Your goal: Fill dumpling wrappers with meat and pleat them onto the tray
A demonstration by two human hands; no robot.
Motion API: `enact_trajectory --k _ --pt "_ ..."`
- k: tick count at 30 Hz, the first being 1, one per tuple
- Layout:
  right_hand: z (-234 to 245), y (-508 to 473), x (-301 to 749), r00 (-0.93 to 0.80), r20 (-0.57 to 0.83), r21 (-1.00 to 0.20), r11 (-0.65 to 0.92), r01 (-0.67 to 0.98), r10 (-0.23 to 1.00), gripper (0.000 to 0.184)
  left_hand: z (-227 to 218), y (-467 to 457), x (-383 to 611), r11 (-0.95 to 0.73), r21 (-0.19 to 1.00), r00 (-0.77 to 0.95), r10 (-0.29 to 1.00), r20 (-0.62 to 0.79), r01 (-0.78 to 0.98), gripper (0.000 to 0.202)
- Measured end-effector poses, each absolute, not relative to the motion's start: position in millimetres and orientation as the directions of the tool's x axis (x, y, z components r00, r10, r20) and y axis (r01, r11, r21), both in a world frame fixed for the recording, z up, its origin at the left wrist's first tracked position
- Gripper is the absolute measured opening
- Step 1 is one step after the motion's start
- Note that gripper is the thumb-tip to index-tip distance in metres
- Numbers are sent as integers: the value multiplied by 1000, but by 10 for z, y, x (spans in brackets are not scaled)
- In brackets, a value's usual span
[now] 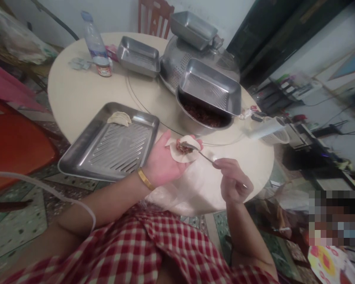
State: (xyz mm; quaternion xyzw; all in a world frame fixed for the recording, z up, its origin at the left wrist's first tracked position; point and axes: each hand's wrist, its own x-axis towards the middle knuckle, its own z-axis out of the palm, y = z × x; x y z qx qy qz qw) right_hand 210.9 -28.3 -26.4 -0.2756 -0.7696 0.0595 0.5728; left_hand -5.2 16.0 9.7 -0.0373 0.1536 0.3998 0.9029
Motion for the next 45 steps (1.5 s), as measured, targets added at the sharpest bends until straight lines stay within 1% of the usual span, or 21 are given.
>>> enact_trajectory --k 3,4,5,6,8,10,12,15,17,20,22,24,26,31,36,38,40,43,45 --pt "-168 -318 2146 -344 841 -274 877 395 418 26 54 172 -58 678 74 647 724 -237 -731 62" --pt "-144 -331 2147 -365 836 -257 880 400 410 25 39 175 -58 682 85 654 724 -220 -727 60" --pt "-128 -344 2140 -357 834 -267 875 404 420 25 26 177 -58 685 95 659 723 -208 -722 58" --pt "-121 -355 2126 -322 834 -309 862 402 449 24 17 178 -56 690 103 664 721 -199 -717 57" --pt "-132 -369 2078 -173 818 -465 807 363 549 23 6 176 -51 692 109 669 719 -187 -714 56" --pt "-167 -364 2019 0 751 -635 722 276 660 20 6 172 -43 691 101 669 720 -186 -715 56" --pt "-213 -345 1968 123 674 -737 653 173 728 15 11 168 -36 687 96 662 722 -202 -720 56" --pt "-281 -307 1923 251 574 -812 581 55 779 8 38 160 -30 672 89 640 732 -233 -735 54" --pt "-322 -287 1910 334 486 -854 519 -11 807 8 72 149 -29 661 76 627 737 -254 -746 53" --pt "-382 -270 1899 401 367 -899 432 -80 839 13 132 126 -33 663 57 623 726 -292 -746 51" --pt "-420 -265 1893 412 342 -907 411 -88 844 19 161 108 -37 670 60 626 718 -304 -740 49" --pt "-450 -262 1889 419 352 -905 419 -77 837 24 173 91 -40 673 78 626 719 -301 -736 48" --pt "-470 -257 1889 424 369 -898 435 -67 827 24 170 79 -39 670 96 621 725 -298 -736 46" --pt "-476 -230 1910 354 470 -856 515 -38 809 18 137 78 -29 677 124 621 721 -306 -725 44" --pt "-446 -207 1964 292 602 -783 620 37 743 11 111 87 -22 668 127 613 730 -301 -733 43" --pt "-438 -196 1980 262 628 -771 632 79 733 10 96 89 -17 666 120 611 731 -304 -736 41" --pt "-434 -184 1987 232 642 -762 642 84 731 9 82 94 -12 665 117 608 730 -314 -738 40" --pt "-427 -182 1991 206 666 -742 666 81 717 9 69 105 -8 668 128 606 727 -323 -733 43" --pt "-410 -203 2004 196 691 -721 683 121 695 10 60 115 -8 666 137 604 731 -317 -733 43"
